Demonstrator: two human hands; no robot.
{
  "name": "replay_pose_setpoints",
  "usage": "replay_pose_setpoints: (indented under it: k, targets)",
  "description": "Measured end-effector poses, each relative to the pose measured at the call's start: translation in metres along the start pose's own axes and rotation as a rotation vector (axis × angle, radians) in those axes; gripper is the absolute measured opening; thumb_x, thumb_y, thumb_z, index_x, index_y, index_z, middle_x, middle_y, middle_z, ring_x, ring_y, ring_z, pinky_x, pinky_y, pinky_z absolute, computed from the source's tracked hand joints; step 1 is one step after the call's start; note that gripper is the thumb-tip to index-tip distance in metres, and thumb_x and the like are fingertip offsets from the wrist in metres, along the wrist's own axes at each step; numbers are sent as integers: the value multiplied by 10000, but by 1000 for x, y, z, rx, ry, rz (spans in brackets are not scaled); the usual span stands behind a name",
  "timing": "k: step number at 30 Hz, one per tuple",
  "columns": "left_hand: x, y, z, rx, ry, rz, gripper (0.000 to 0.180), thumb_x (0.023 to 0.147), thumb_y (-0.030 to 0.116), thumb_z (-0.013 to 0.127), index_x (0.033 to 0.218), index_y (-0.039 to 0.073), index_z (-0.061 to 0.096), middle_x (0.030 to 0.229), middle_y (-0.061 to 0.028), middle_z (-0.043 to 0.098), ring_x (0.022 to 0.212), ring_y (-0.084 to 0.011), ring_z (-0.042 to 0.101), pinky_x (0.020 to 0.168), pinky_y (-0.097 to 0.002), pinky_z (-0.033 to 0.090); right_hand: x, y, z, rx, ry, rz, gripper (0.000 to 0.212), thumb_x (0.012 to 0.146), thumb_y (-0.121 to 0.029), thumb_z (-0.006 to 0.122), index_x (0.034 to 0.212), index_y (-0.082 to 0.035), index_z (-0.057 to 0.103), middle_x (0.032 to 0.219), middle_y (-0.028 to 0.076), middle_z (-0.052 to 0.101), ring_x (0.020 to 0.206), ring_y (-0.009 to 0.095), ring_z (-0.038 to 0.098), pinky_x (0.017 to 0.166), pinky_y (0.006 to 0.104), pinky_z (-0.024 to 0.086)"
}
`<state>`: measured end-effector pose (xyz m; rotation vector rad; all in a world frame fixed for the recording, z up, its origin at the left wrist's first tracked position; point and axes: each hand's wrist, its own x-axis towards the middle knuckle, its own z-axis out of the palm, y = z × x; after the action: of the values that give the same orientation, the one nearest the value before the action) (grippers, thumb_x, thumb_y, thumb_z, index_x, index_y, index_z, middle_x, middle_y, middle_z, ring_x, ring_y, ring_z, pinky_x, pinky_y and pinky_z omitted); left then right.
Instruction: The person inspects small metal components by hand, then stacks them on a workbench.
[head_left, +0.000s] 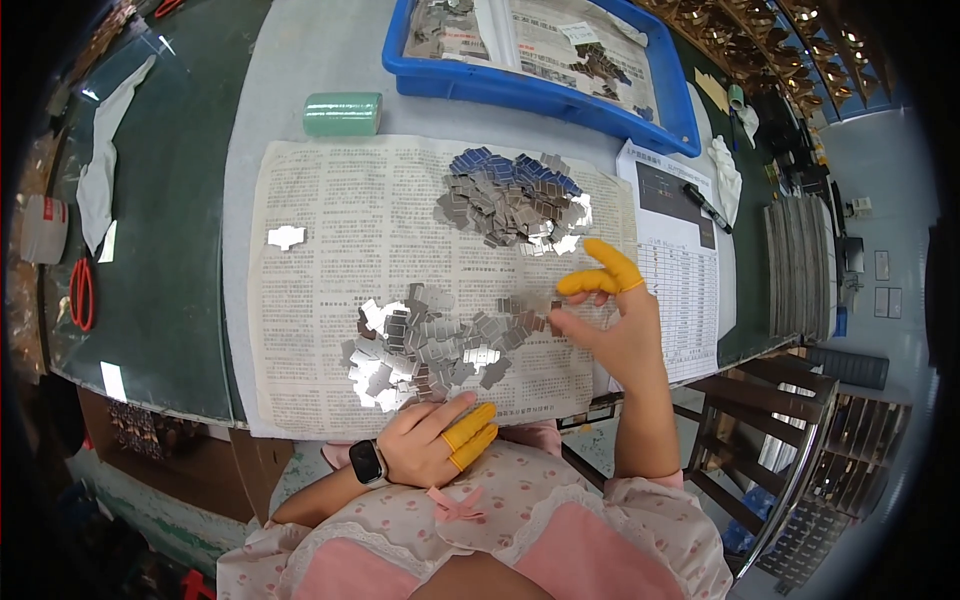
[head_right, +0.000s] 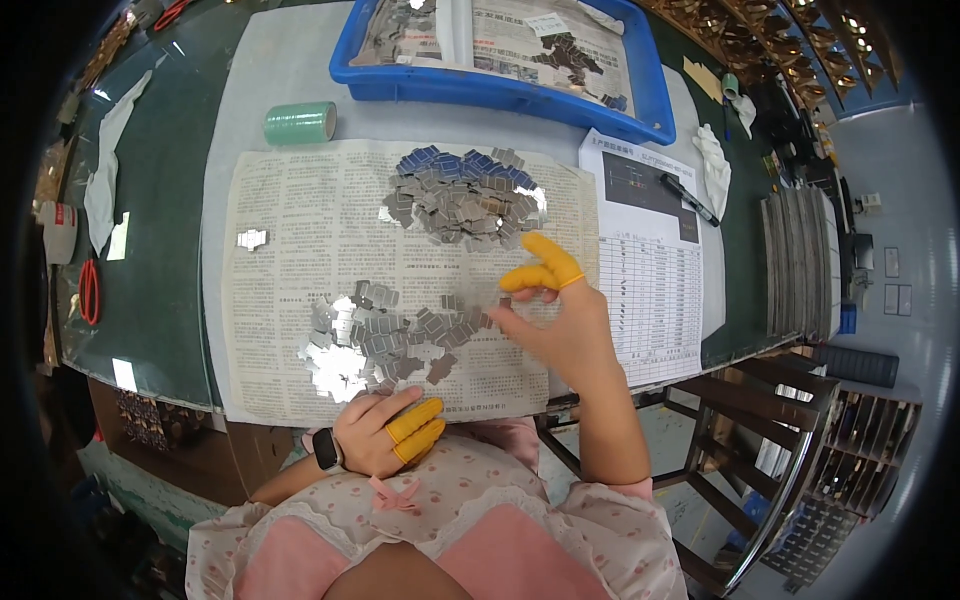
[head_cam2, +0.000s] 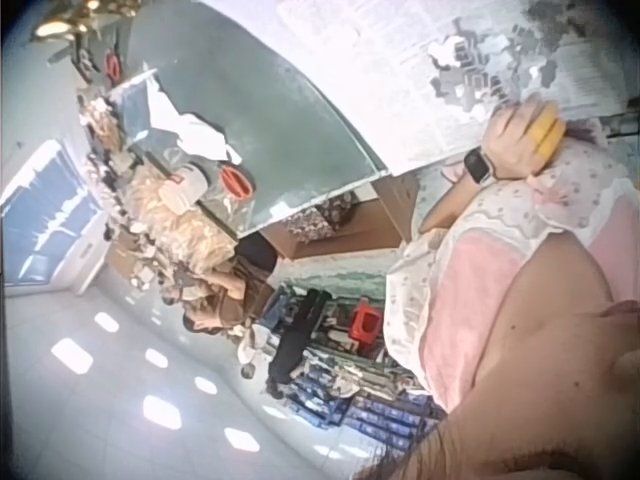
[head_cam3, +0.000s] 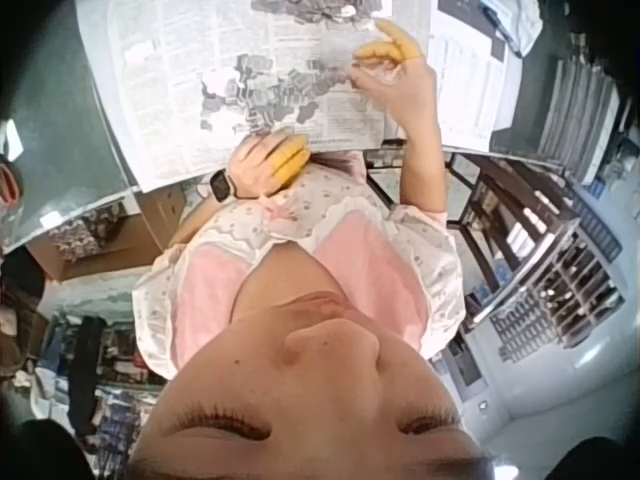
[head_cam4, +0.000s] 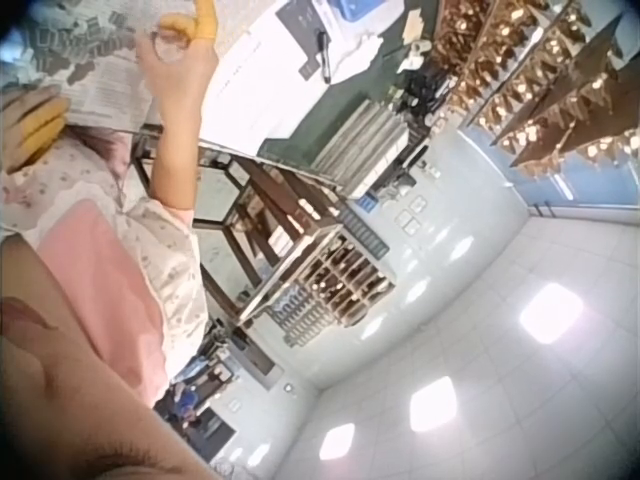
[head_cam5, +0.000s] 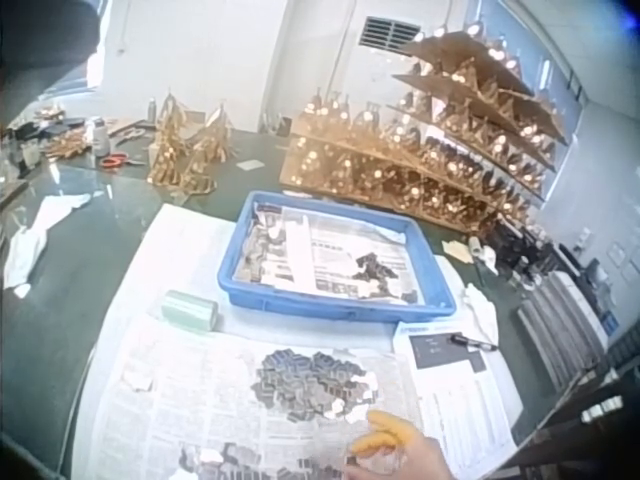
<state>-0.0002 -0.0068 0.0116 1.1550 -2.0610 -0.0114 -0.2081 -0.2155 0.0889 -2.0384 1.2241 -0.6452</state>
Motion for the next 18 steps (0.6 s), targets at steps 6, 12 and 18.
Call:
replay_pose_setpoints:
  k: [6,12,18]
  targets:
    - [1,-1,-1,8,-2,16,241,906,184,682,1107,124,803,1269,-62,751,1225,-257,696,859,-285,543,22,3,12,-197,128,61,700,839,-225,871,1440,-4,588,1023,74,734,885,198,674,845,324,530]
    - [1,-1,0,5,-3,16,240,900,191,690,1102,128,805,1266,-59,752,1221,-256,697,853,-281,537,38,3,30,-345,113,74,659,865,-262,838,1399,46,604,1035,110,691,890,242,638,812,377,535]
    - [0,0,1,0,-1,-4,237,907,195,692,1108,133,803,1264,-54,753,1216,-252,698,864,-284,534,34,-3,30,-258,150,99,591,868,-205,819,1367,34,610,981,90,693,857,214,638,785,375,539]
